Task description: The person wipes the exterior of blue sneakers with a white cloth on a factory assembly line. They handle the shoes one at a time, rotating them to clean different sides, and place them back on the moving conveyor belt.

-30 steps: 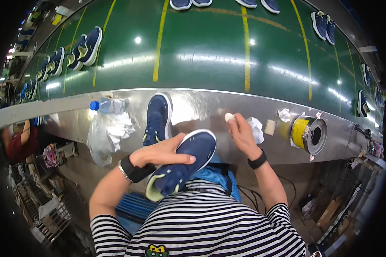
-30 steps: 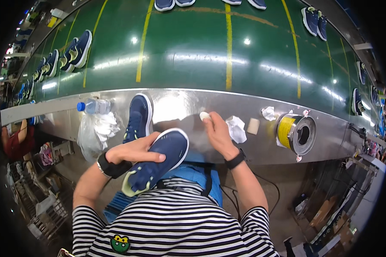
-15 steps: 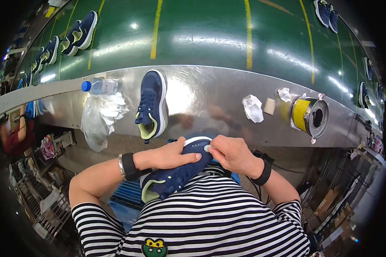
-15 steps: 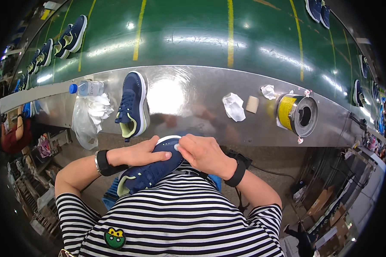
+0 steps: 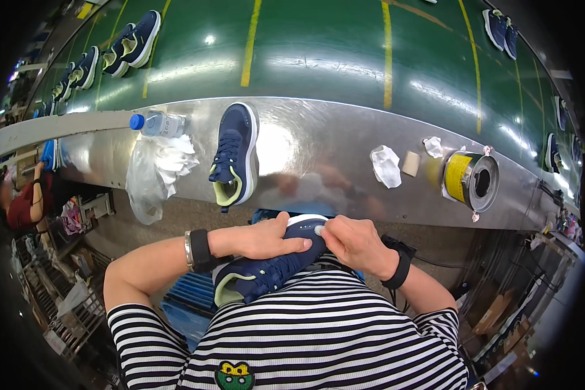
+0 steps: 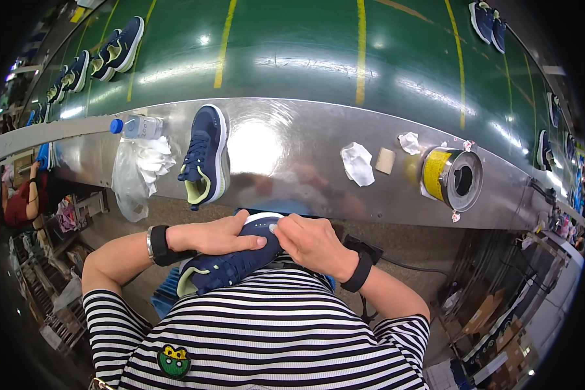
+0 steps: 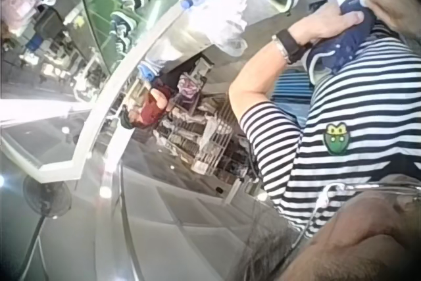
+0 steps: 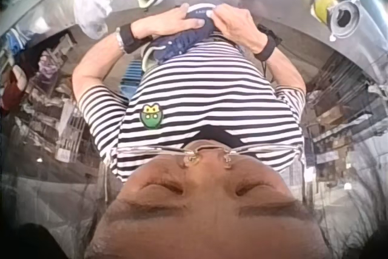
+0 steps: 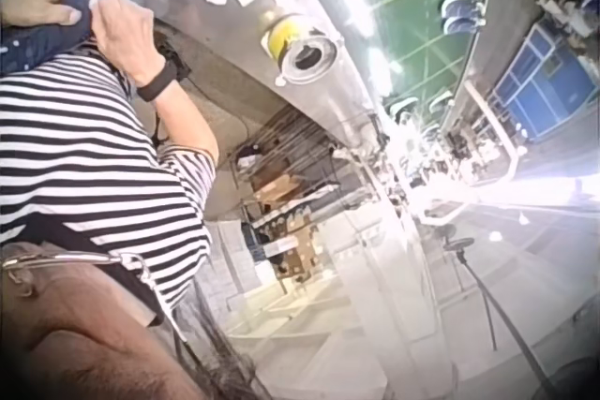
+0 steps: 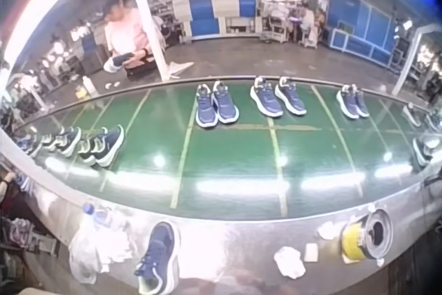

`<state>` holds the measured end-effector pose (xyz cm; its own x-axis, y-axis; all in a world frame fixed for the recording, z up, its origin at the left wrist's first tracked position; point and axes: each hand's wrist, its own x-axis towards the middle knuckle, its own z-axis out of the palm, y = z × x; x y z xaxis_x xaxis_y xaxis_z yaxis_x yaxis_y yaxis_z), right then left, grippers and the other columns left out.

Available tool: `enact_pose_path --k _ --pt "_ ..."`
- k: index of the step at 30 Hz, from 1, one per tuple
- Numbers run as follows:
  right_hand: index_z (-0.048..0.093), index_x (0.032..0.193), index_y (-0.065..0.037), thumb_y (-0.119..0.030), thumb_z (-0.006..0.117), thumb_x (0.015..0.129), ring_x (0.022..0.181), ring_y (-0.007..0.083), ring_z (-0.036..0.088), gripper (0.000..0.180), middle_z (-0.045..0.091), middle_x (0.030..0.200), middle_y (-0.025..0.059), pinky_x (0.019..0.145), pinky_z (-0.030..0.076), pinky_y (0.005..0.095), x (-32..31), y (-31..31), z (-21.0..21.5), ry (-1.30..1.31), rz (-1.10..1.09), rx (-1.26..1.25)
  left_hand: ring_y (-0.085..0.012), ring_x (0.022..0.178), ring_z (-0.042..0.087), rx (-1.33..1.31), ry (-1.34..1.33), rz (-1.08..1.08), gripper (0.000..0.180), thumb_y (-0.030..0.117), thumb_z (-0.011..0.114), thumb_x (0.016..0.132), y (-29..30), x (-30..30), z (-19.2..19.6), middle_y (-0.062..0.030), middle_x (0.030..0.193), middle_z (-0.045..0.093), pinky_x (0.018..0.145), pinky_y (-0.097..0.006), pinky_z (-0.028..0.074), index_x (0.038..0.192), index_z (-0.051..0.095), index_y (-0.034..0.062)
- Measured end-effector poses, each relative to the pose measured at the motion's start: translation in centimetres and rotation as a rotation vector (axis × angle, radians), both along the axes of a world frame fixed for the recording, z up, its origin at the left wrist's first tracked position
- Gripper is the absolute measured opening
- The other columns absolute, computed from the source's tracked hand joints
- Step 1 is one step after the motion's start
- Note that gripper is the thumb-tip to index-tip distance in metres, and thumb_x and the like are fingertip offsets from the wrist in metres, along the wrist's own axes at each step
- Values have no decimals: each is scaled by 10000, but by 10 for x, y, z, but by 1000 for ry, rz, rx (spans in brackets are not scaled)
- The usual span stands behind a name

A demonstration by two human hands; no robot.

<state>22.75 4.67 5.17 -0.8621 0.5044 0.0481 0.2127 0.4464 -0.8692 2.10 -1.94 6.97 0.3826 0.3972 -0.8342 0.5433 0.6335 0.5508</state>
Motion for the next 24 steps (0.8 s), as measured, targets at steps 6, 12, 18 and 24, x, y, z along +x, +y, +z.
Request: enact_pose_path --k 6,12,18,24 --pt "524 750 -36 -42 610 768 508 257 525 88 507 628 90 449 411 338 -2 -6 -8 61 -23 -5 -391 913 572 -9 12 -22 842 631 478 785 2 2 3 -337 948 553 794 -394 443 1014 403 -176" --pt "521 745 -40 -68 627 763 499 250 519 111 488 607 80 435 404 338 -9 -1 -7 99 65 40 -393 919 569 -23 -3 -80 844 619 485 786 4 6 0 -343 956 550 800 -391 442 1009 399 -191" --pt "480 736 -42 -60 601 759 542 232 532 124 484 633 77 458 422 322 -2 4 -6 69 115 58 -387 916 572 -42 6 -85 823 598 493 789 9 7 -2 -350 957 546 797 -390 441 1001 402 -193" --pt "501 730 -53 -88 620 768 492 247 503 130 470 593 72 436 400 334 7 11 -6 60 129 64 -383 903 580 -5 -10 -94 821 583 487 799 9 6 0 -344 940 555 782 -384 449 1012 394 -205"
